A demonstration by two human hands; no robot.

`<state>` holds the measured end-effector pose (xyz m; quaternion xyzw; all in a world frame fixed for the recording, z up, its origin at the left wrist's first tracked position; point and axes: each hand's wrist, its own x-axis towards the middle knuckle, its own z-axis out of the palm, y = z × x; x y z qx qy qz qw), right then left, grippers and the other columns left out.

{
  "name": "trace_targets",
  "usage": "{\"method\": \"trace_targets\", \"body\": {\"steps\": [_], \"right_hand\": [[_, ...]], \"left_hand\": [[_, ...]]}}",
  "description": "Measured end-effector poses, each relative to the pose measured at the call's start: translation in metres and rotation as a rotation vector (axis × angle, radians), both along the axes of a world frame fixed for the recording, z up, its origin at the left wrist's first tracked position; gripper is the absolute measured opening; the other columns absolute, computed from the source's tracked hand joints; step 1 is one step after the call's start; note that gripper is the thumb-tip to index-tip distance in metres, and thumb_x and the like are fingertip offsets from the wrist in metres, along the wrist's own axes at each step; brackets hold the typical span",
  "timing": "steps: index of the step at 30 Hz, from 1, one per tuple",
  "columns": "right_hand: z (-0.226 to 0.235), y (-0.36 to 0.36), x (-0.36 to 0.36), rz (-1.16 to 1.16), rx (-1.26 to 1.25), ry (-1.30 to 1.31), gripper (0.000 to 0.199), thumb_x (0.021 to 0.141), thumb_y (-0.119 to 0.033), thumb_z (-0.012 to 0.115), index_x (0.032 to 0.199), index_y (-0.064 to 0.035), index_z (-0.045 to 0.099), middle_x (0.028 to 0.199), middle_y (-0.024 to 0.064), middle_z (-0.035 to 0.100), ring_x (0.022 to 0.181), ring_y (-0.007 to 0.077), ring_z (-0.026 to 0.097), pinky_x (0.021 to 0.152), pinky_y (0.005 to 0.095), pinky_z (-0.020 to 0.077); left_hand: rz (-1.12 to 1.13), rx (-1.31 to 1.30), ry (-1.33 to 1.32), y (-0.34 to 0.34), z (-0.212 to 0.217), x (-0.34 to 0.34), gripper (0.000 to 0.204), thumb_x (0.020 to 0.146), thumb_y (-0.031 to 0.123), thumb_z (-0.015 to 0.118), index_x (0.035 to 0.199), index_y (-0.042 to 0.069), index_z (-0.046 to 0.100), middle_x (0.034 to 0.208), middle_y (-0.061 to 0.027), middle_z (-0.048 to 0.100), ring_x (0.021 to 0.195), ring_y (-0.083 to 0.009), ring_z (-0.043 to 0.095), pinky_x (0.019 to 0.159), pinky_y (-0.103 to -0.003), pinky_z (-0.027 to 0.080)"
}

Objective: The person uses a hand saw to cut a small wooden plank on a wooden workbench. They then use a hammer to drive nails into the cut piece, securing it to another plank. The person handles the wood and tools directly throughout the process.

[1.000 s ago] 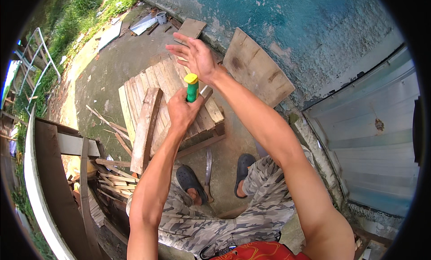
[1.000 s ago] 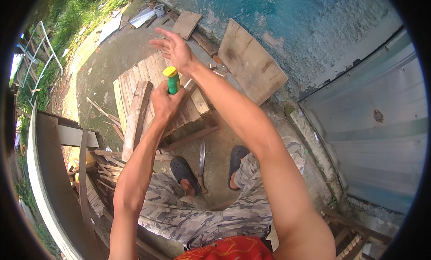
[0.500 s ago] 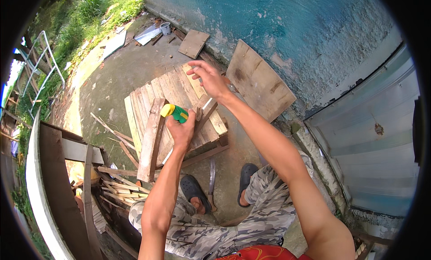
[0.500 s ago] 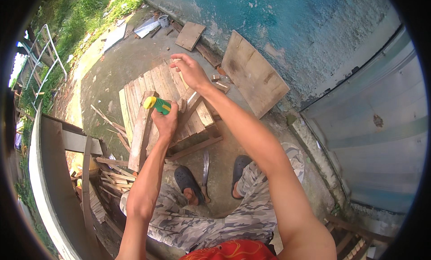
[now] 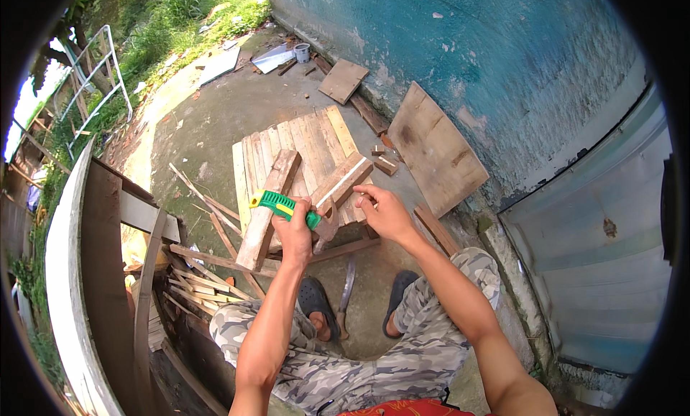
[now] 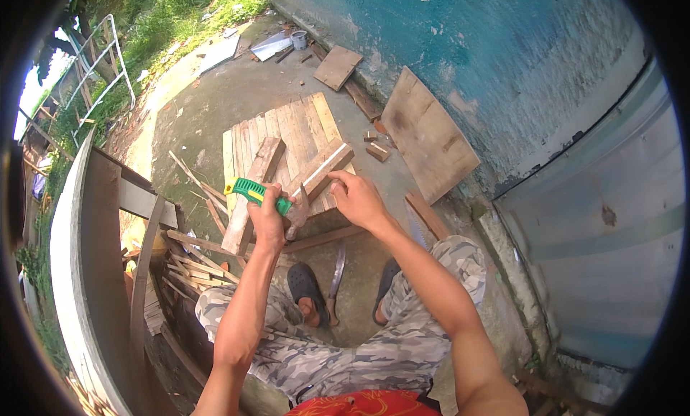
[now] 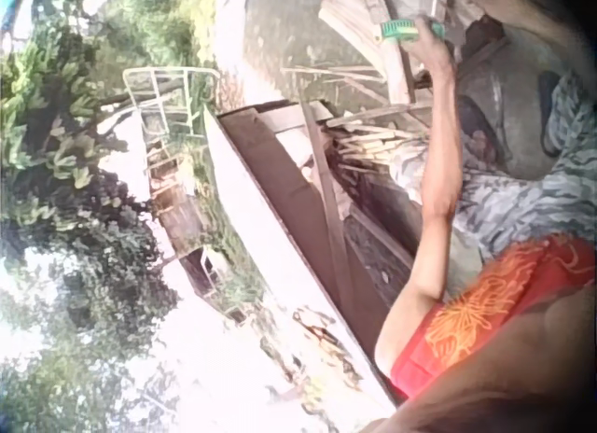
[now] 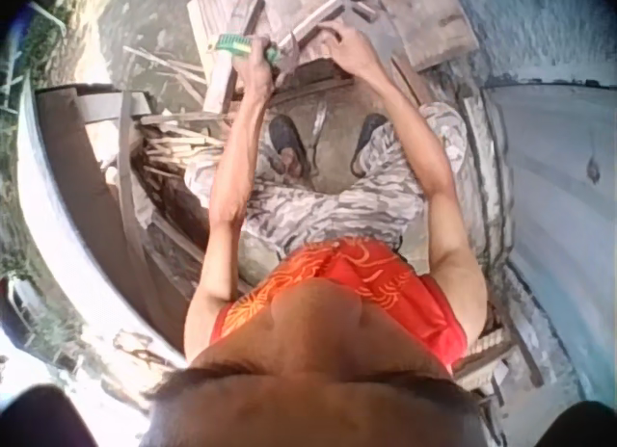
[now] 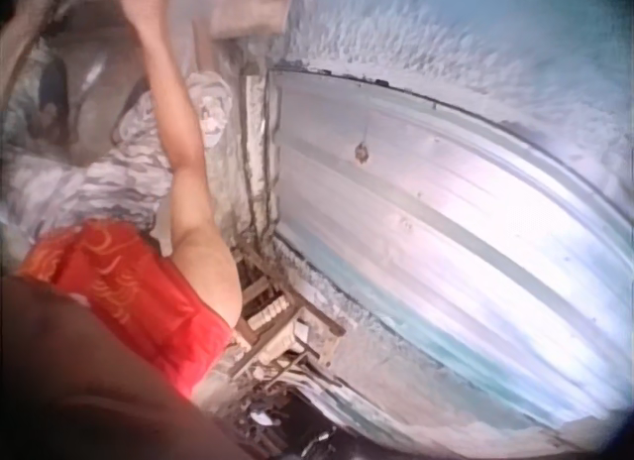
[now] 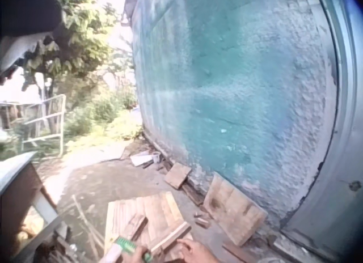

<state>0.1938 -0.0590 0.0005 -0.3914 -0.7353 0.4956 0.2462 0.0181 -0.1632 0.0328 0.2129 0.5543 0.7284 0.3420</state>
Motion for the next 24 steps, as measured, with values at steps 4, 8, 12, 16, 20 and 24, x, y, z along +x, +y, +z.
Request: {"method": "trace_targets", "body": {"steps": [4, 8, 12, 16, 20, 24], "right_hand": [[-0.017, 0.034, -0.028, -0.211, 0.558, -0.225, 0.033, 0.092, -0.028, 0.071, 0.118, -0.0087, 0.073, 0.106, 0.0143, 0.069, 0.103, 0.0317, 0.062, 0.093, 0.0442, 0.0471], [-0.026, 0.075, -0.055, -0.187, 0.520, -0.411, 0.036, 0.088, -0.036, 0.074, 0.116, -0.0137, 0.075, 0.114, 0.0122, 0.065, 0.114, 0.0312, 0.056, 0.102, 0.0459, 0.0406], [-0.030, 0.106, -0.054, -0.170, 0.456, -0.424, 0.028, 0.091, -0.035, 0.073, 0.111, -0.0162, 0.076, 0.105, 0.0128, 0.064, 0.104, 0.0312, 0.059, 0.096, 0.0461, 0.0450], [-0.028, 0.113, -0.036, -0.561, 0.690, -0.419, 0.030, 0.095, -0.025, 0.066, 0.120, -0.0087, 0.072, 0.103, 0.0149, 0.068, 0.099, 0.0341, 0.064, 0.093, 0.0467, 0.0482], [-0.014, 0.056, -0.013, -0.205, 0.406, 0.038, 0.036, 0.100, -0.030, 0.063, 0.126, -0.0058, 0.067, 0.097, 0.0111, 0.070, 0.086, 0.0259, 0.067, 0.077, 0.0393, 0.0531], [0.003, -0.038, 0.021, 0.339, -0.567, -0.039, 0.053, 0.102, -0.051, 0.059, 0.128, -0.0045, 0.066, 0.101, 0.0082, 0.072, 0.078, 0.0141, 0.068, 0.061, 0.0287, 0.0530]], "left_hand": [[0.053, -0.089, 0.009, -0.042, -0.013, 0.013, 0.013, 0.090, 0.009, 0.068, 0.090, -0.003, 0.064, 0.077, -0.0085, 0.065, 0.062, -0.0199, 0.068, 0.060, -0.032, 0.055], [-0.076, -0.233, 0.082, -0.088, -0.032, 0.011, 0.014, 0.089, 0.011, 0.071, 0.087, -0.002, 0.066, 0.074, -0.0074, 0.066, 0.062, -0.0179, 0.068, 0.059, -0.031, 0.054], [-0.162, -0.359, 0.226, -0.124, -0.046, 0.003, 0.015, 0.089, 0.012, 0.072, 0.085, -0.001, 0.067, 0.073, -0.0070, 0.067, 0.062, -0.0165, 0.068, 0.058, -0.031, 0.054], [-0.209, -0.504, 0.410, -0.137, -0.051, 0.006, 0.022, 0.088, 0.021, 0.075, 0.080, 0.002, 0.068, 0.071, -0.0052, 0.068, 0.065, -0.0140, 0.068, 0.060, -0.034, 0.053], [-0.401, -0.575, 0.735, -0.128, -0.049, 0.012, 0.027, 0.082, 0.028, 0.075, 0.081, 0.001, 0.070, 0.075, -0.0171, 0.072, 0.072, -0.0316, 0.072, 0.068, -0.044, 0.054], [-0.696, -0.570, 1.047, -0.115, -0.051, 0.023, 0.032, 0.076, 0.030, 0.076, 0.089, 0.002, 0.070, 0.083, -0.0239, 0.071, 0.081, -0.0431, 0.069, 0.074, -0.051, 0.055]]}}
